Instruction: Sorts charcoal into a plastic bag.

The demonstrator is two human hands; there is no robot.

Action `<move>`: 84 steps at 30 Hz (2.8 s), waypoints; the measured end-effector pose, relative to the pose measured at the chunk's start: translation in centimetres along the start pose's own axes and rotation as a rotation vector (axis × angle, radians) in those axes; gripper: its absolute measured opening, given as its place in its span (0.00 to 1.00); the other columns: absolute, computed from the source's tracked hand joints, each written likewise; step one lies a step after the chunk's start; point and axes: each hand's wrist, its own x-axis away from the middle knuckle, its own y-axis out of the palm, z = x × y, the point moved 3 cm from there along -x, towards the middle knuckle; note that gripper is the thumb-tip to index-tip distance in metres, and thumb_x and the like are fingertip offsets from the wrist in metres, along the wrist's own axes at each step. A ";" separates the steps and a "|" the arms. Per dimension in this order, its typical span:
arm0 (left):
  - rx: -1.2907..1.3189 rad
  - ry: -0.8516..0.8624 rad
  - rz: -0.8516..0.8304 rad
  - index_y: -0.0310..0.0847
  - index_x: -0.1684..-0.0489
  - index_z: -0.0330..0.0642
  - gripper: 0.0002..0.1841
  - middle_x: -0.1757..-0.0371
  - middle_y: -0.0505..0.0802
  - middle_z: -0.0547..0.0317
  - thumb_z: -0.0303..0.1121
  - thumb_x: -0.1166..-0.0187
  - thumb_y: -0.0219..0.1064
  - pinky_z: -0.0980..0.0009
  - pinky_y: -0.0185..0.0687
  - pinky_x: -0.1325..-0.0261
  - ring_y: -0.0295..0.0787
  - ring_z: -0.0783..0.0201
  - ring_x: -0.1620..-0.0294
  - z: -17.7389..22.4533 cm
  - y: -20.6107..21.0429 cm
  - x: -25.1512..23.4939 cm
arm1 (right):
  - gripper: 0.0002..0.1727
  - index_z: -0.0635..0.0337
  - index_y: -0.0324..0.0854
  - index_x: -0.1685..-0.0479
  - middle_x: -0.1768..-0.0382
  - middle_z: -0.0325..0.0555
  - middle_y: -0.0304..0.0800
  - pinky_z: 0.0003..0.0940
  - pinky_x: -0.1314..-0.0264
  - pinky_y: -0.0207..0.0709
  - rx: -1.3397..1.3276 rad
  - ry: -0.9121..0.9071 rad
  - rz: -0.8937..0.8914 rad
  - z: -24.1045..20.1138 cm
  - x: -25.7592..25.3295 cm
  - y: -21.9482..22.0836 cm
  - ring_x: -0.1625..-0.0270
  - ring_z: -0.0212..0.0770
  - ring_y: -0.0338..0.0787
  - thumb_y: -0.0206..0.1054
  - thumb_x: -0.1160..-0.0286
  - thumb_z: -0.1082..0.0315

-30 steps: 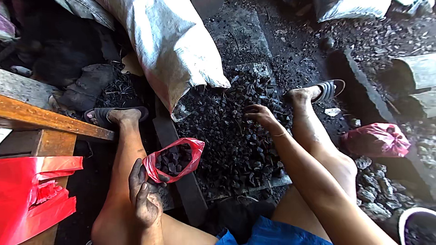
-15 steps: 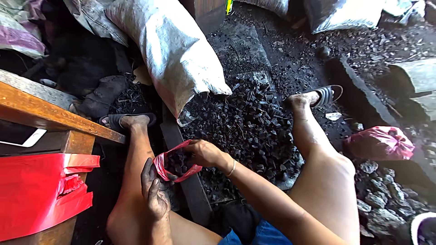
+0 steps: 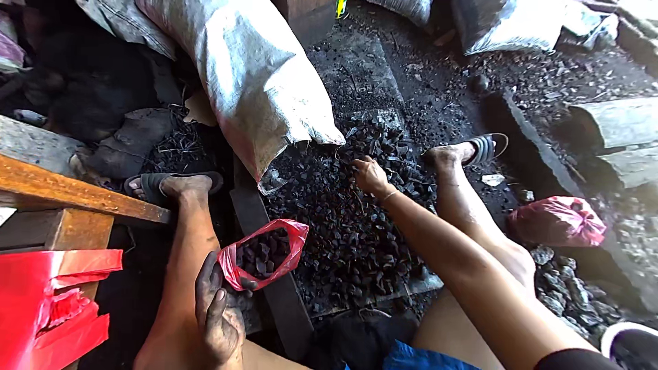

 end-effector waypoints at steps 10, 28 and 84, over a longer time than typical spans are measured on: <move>-0.011 -0.011 0.005 0.48 0.10 0.39 0.42 0.23 0.77 0.49 0.54 0.19 0.59 0.70 0.87 0.67 0.89 0.62 0.54 0.3 0.0 0.1 | 0.11 0.53 0.94 0.50 0.39 0.57 0.89 0.65 0.32 0.80 0.012 -0.163 -0.009 2.1 -2.2 0.2 0.33 0.60 0.87 0.70 0.25 0.69; -0.049 0.023 0.095 0.47 0.11 0.36 0.40 0.30 0.84 0.50 0.49 0.18 0.58 0.72 0.86 0.77 0.90 0.66 0.65 0.3 0.4 1.0 | 0.11 0.55 0.92 0.49 0.38 0.56 0.89 0.59 0.29 0.80 -0.166 -0.773 -0.378 -19.4 14.6 7.6 0.34 0.56 0.88 0.74 0.28 0.65; -0.068 0.025 -0.001 0.48 0.09 0.41 0.45 0.19 0.75 0.49 0.57 0.22 0.62 0.67 0.88 0.49 0.86 0.61 0.37 -0.8 0.2 0.8 | 0.11 0.54 0.94 0.54 0.49 0.47 0.93 0.47 0.34 0.85 -0.479 -1.006 -0.333 -19.0 16.5 1.8 0.45 0.44 0.91 0.81 0.35 0.67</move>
